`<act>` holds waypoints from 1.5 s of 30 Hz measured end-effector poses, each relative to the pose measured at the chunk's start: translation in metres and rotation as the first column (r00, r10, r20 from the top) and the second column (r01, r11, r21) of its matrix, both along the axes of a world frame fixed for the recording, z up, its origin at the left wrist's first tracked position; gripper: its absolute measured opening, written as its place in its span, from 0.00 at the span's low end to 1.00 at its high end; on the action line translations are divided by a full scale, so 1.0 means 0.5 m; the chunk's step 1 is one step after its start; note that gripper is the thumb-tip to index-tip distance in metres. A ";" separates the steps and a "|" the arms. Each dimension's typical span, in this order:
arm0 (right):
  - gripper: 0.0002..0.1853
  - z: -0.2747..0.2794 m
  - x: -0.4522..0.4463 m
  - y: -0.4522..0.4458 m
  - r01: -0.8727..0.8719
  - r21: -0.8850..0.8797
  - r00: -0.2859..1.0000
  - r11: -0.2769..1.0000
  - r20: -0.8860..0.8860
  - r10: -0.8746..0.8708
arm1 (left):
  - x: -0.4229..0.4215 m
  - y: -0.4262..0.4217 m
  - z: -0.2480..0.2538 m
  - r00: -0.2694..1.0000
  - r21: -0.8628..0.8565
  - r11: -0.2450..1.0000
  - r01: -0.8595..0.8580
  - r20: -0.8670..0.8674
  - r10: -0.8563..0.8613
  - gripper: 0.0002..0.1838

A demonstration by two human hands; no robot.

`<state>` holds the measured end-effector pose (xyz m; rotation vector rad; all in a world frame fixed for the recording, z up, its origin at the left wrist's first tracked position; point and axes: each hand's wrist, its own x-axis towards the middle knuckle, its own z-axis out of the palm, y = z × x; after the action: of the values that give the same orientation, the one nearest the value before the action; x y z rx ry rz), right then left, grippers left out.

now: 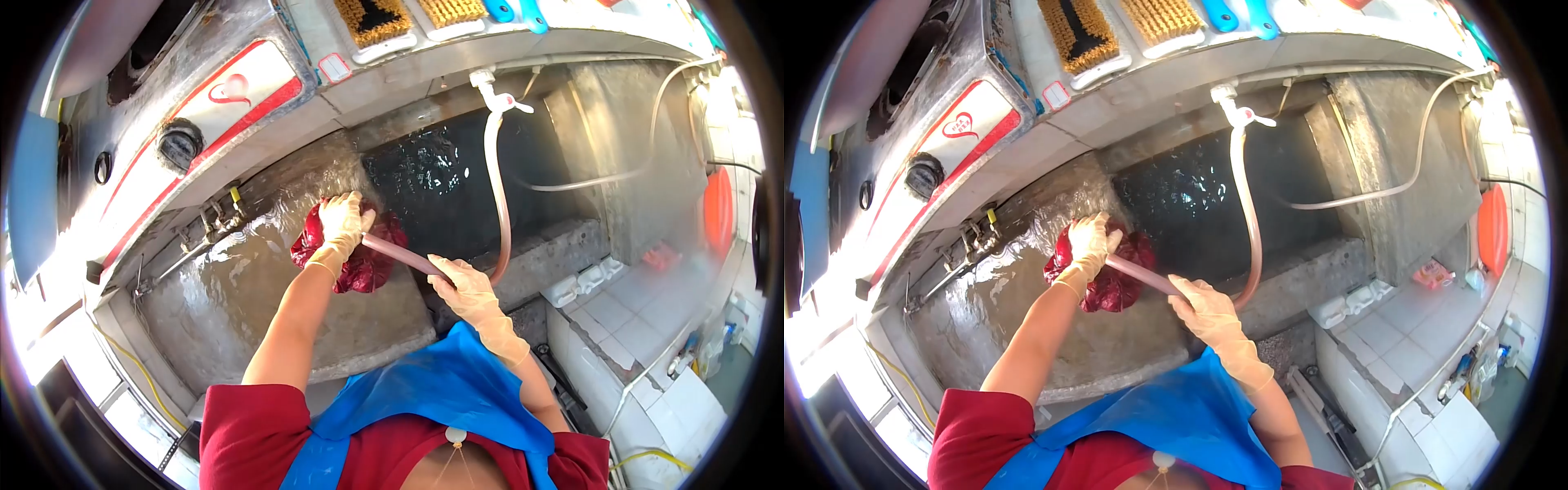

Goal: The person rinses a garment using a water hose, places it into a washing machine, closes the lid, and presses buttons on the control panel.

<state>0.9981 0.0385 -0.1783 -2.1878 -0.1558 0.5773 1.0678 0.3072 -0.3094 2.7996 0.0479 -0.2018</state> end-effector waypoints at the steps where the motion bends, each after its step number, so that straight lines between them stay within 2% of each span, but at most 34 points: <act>1: 0.21 0.000 -0.007 -0.011 -0.017 -0.026 1.000 1.000 0.007 0.017 | 0.003 -0.002 0.011 0.997 -0.029 0.999 -0.028 -0.079 0.025 0.18; 2: 0.21 0.003 -0.013 -0.021 -0.035 -0.050 0.999 0.998 0.017 0.035 | 0.008 -0.004 0.022 0.987 -0.052 0.997 -0.058 -0.156 0.049 0.18; 3: 0.21 0.010 -0.019 -0.031 -0.032 -0.047 0.999 0.998 0.024 0.033 | 0.014 -0.005 0.031 0.968 0.026 0.999 -0.028 -0.248 0.034 0.23; 4: 0.21 0.017 -0.022 -0.039 -0.038 -0.082 0.999 0.996 -0.003 0.038 | 0.009 -0.001 0.041 0.971 0.032 0.999 -0.023 -0.238 0.030 0.23; 6: 0.21 0.028 -0.031 -0.050 -0.039 -0.118 0.999 0.992 -0.019 0.037 | -0.013 0.005 0.049 0.989 -0.072 0.996 -0.050 -0.140 0.039 0.29; 7: 0.21 0.030 -0.033 -0.053 -0.053 -0.127 0.999 0.990 -0.002 0.053 | -0.029 0.020 0.062 1.000 -0.218 0.976 -0.001 -0.003 0.000 0.34; 8: 0.22 0.031 -0.038 -0.055 -0.068 -0.134 0.998 0.989 0.011 0.070 | -0.057 0.027 0.075 0.992 -0.175 0.985 0.008 0.129 0.015 0.34; 10: 0.22 0.030 -0.043 -0.053 -0.084 -0.129 0.996 0.988 0.016 0.087 | -0.110 0.049 0.114 0.949 -0.237 0.969 -0.073 0.281 0.140 0.34; 12: 0.21 0.029 -0.045 -0.040 -0.114 -0.132 0.993 0.985 0.013 0.117 | -0.187 0.070 0.127 0.881 -0.190 0.951 -0.246 0.366 0.301 0.37; 13: 0.21 0.036 -0.046 -0.033 -0.105 -0.113 0.994 0.988 0.024 0.108 | -0.217 0.071 0.110 0.816 -0.632 0.695 -0.343 0.167 0.554 0.41; 14: 0.21 0.037 -0.048 -0.026 -0.106 -0.104 0.994 0.989 0.029 0.110 | -0.241 0.066 0.092 0.735 -0.893 0.245 -0.377 -0.128 0.666 0.44; 15: 0.21 0.036 -0.050 -0.019 -0.097 -0.090 0.993 0.991 0.060 0.103 | -0.271 0.065 0.068 0.591 -0.829 -0.020 -0.559 -0.416 0.691 0.49; 16: 0.21 0.036 -0.053 -0.013 -0.087 -0.077 0.992 0.993 0.089 0.094 | -0.279 0.051 0.083 0.398 -0.672 -0.281 -0.685 -0.668 0.629 0.53; 17: 0.21 0.035 -0.055 -0.008 -0.088 -0.061 0.990 0.994 0.105 0.094 | -0.274 0.034 0.092 0.116 -0.384 -0.307 -0.871 -0.767 0.631 0.57; 19: 0.21 0.028 -0.059 0.000 -0.088 -0.043 0.986 0.995 0.141 0.093 | -0.278 -0.004 0.074 0.182 -0.496 -0.379 -0.781 -0.762 0.621 0.51; 20: 0.21 0.029 -0.062 0.002 -0.098 -0.028 0.980 0.995 0.172 0.101 | -0.269 -0.007 0.065 0.111 -0.456 -0.424 -0.782 -0.772 0.626 0.47; 21: 0.21 0.048 -0.060 0.006 -0.084 -0.024 0.984 0.996 0.155 0.087 | -0.273 -0.001 0.074 0.330 -0.641 -0.540 -0.546 -0.757 0.564 0.34; 22: 0.21 0.053 -0.059 0.005 -0.077 -0.027 0.982 0.997 0.169 0.081 | -0.276 0.002 0.083 0.470 -0.751 -0.511 -0.418 -0.660 0.586 0.24; 24: 0.21 0.059 -0.064 0.004 -0.086 -0.025 0.981 0.996 0.175 0.089 | -0.291 0.042 0.117 0.594 -0.850 -0.386 -0.359 -0.527 0.608 0.19; 25: 0.21 0.065 -0.064 0.005 -0.085 -0.020 0.980 0.996 0.181 0.087 | -0.294 0.069 0.154 0.639 -0.887 -0.281 -0.366 -0.458 0.618 0.17; 26: 0.21 0.076 -0.062 0.004 -0.086 -0.021 0.983 0.996 0.162 0.088 | -0.295 0.094 0.199 0.672 -0.904 -0.237 -0.356 -0.424 0.608 0.16; 30: 0.21 0.099 -0.063 -0.005 -0.067 -0.051 0.990 0.996 0.122 0.073 | -0.308 0.146 0.399 0.687 -0.905 0.126 -0.407 -0.212 0.695 0.17; 32: 0.21 0.102 -0.065 -0.014 -0.047 -0.049 0.994 0.998 0.094 0.051 | -0.321 0.141 0.472 0.657 -0.895 0.216 -0.391 -0.107 0.746 0.15; 34: 0.22 0.096 -0.069 -0.024 -0.011 -0.003 0.993 1.000 0.119 0.011 | -0.326 0.167 0.522 0.750 -0.754 0.522 -0.398 0.060 0.659 0.14; 35: 0.23 0.098 -0.068 -0.026 0.002 0.008 0.996 1.000 0.092 -0.003 | -0.323 0.176 0.542 0.729 -0.708 0.559 -0.432 0.091 0.678 0.14; 36: 0.23 0.102 -0.068 -0.028 0.001 0.009 0.996 1.000 0.089 -0.002 | -0.316 0.191 0.550 0.682 -0.690 0.604 -0.399 0.216 0.698 0.13; 38: 0.23 0.110 -0.066 -0.030 0.010 0.006 0.999 1.000 0.038 -0.010 | -0.307 0.204 0.578 0.678 -0.847 0.446 -0.290 0.147 0.720 0.13; 39: 0.23 0.110 -0.064 -0.032 0.010 0.007 0.999 1.000 0.038 -0.011 | -0.294 0.219 0.571 0.757 -0.827 0.516 -0.223 0.186 0.626 0.12; 40: 0.22 0.108 -0.067 -0.033 -0.003 0.020 0.998 1.000 0.062 0.002 | -0.268 0.202 0.577 0.778 -0.741 0.604 -0.294 0.182 0.602 0.11; 42: 0.22 0.105 -0.072 -0.023 -0.025 0.043 0.997 0.999 0.078 0.022 | -0.243 0.169 0.515 0.824 -0.385 0.892 -0.236 0.407 0.394 0.13; 44: 0.22 0.110 -0.078 -0.019 -0.095 0.023 0.992 0.995 0.091 0.092 | -0.246 0.129 0.402 0.881 -0.149 0.988 -0.050 0.459 0.114 0.14; 45: 0.21 0.101 -0.083 -0.016 -0.132 0.020 0.981 0.991 0.149 0.128 | -0.256 0.116 0.328 0.982 -0.023 0.998 0.051 0.181 -0.046 0.14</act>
<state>0.9568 0.0307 -0.1277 -2.2020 -0.3862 0.4816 0.9397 0.3650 -0.1456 2.7811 -0.0659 0.0409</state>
